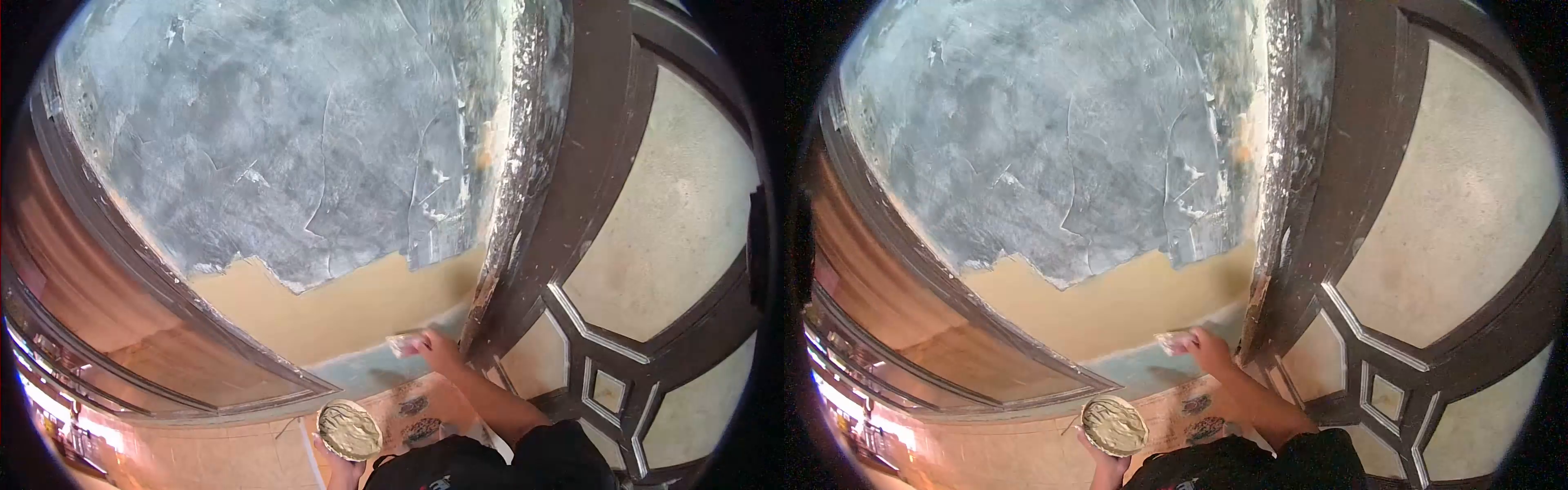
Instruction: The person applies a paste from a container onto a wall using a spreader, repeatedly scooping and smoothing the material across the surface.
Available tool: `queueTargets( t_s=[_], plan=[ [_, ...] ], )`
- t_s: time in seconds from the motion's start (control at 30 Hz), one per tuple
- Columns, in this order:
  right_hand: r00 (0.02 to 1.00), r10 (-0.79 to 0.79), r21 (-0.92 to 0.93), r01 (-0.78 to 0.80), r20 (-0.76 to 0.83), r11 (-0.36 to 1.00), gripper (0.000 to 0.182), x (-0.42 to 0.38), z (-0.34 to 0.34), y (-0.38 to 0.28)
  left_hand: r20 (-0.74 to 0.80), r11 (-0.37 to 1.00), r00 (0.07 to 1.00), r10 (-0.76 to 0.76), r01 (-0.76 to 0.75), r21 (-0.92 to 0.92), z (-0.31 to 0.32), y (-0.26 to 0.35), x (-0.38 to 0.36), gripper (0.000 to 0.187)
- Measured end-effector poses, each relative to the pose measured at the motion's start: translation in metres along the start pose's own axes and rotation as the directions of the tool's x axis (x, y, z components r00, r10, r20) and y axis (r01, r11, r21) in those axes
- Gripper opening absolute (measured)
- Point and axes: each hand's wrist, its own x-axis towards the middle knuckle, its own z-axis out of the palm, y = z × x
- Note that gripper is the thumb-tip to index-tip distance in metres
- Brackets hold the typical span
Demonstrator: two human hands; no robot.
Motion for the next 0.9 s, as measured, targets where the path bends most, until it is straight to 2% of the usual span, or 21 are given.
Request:
queueTargets(
  t_s=[0.07, 0.1, 0.17, 0.2, 0.27, 0.33, 0.4, 0.47, 0.5, 0.53, 0.57, 0.6, 0.67, 0.7, 0.77, 0.8, 0.83, 0.87, 0.9],
  plan=[
    [0.979, -0.171, 0.024, 0.175, -0.113, 0.984, 0.028, 0.014, -0.022, -0.044, 0.067, 1.0, 0.997, -0.023, 0.021, 0.017, 0.006, -0.003, 0.005, 0.079],
    [0.978, -0.174, 0.017, 0.177, -0.117, 0.984, 0.028, 0.02, -0.032, -0.066, 0.091, 0.998, 0.996, 0.006, -0.011, 0.064, 0.015, -0.002, 0.002, 0.077],
    [0.922, -0.289, 0.017, 0.303, -0.259, 0.953, 0.024, 0.033, -0.05, -0.102, 0.073, 0.999, 0.997, -0.019, 0.016, 0.05, 0.031, 0.001, -0.003, 0.076],
    [0.92, -0.295, 0.012, 0.308, -0.259, 0.951, 0.024, 0.043, -0.062, -0.108, 0.049, 0.998, 0.998, -0.043, 0.041, 0.04, 0.035, 0.002, -0.004, 0.075],
    [0.932, -0.142, -0.009, 0.148, -0.332, 0.989, 0.029, 0.058, -0.084, -0.112, 0.063, 0.999, 0.997, -0.04, 0.039, 0.018, 0.032, 0.001, -0.004, 0.073],
    [0.854, -0.132, 0.003, 0.154, -0.503, 0.988, 0.029, 0.07, -0.113, -0.085, 0.105, 0.998, 0.993, -0.048, 0.051, -0.032, 0.031, 0.005, -0.007, 0.071],
    [0.81, -0.144, 0.004, 0.178, -0.568, 0.984, 0.031, 0.057, -0.14, -0.07, 0.087, 0.999, 0.996, -0.019, 0.022, -0.035, 0.028, 0.007, -0.01, 0.07],
    [0.767, -0.133, -0.072, 0.113, -0.627, 0.991, 0.029, 0.046, -0.138, -0.043, 0.061, 0.999, 0.998, 0.009, -0.007, -0.043, 0.027, 0.009, -0.013, 0.069],
    [0.772, -0.139, -0.075, 0.118, -0.62, 0.99, 0.029, 0.036, -0.13, -0.039, 0.032, 0.997, 0.999, -0.01, 0.012, -0.07, 0.027, 0.012, -0.013, 0.07],
    [0.834, -0.074, -0.004, 0.086, -0.547, 0.996, 0.031, 0.023, -0.123, -0.036, 0.003, 0.995, 1.0, -0.029, 0.029, -0.096, 0.025, 0.015, -0.014, 0.07],
    [0.885, -0.01, 0.063, 0.045, -0.466, 0.997, 0.033, 0.013, -0.116, -0.033, 0.045, 0.996, 0.999, -0.024, 0.028, -0.086, 0.016, 0.013, -0.01, 0.073],
    [0.888, -0.011, 0.065, 0.046, -0.459, 0.997, 0.033, 0.005, -0.106, -0.029, 0.039, 0.996, 0.999, -0.02, 0.024, -0.088, 0.016, 0.013, -0.009, 0.073],
    [0.947, -0.034, 0.176, 0.094, -0.319, 0.98, 0.033, -0.005, -0.087, -0.027, 0.082, 0.996, 0.997, 0.007, 0.0, -0.088, 0.023, 0.016, -0.005, 0.074],
    [0.949, -0.033, 0.178, 0.093, -0.314, 0.98, 0.033, -0.006, -0.083, -0.034, 0.082, 0.993, 0.997, -0.012, 0.021, -0.116, 0.032, 0.019, -0.003, 0.075],
    [0.974, -0.117, 0.314, 0.174, -0.192, 0.933, 0.028, -0.017, -0.081, -0.052, 0.126, 0.997, 0.992, 0.008, 0.002, -0.081, 0.047, 0.025, 0.001, 0.076],
    [0.978, -0.111, 0.32, 0.164, -0.179, 0.933, 0.028, -0.023, -0.082, -0.06, 0.175, 0.999, 0.984, 0.025, -0.018, -0.046, 0.051, 0.026, 0.001, 0.077],
    [0.985, -0.141, 0.293, 0.163, -0.096, 0.942, 0.027, -0.025, -0.086, -0.068, 0.233, 0.999, 0.972, 0.008, 0.004, -0.054, 0.053, 0.027, 0.002, 0.082],
    [0.985, -0.171, 0.264, 0.169, -0.012, 0.95, 0.025, -0.027, -0.09, -0.077, 0.221, 0.998, 0.975, 0.01, 0.002, -0.055, 0.058, 0.028, 0.003, 0.082],
    [0.985, -0.171, 0.268, 0.165, -0.001, 0.949, 0.025, -0.03, -0.093, -0.087, 0.284, 0.999, 0.958, 0.033, -0.025, -0.033, 0.066, 0.029, 0.005, 0.084]
  ],
)
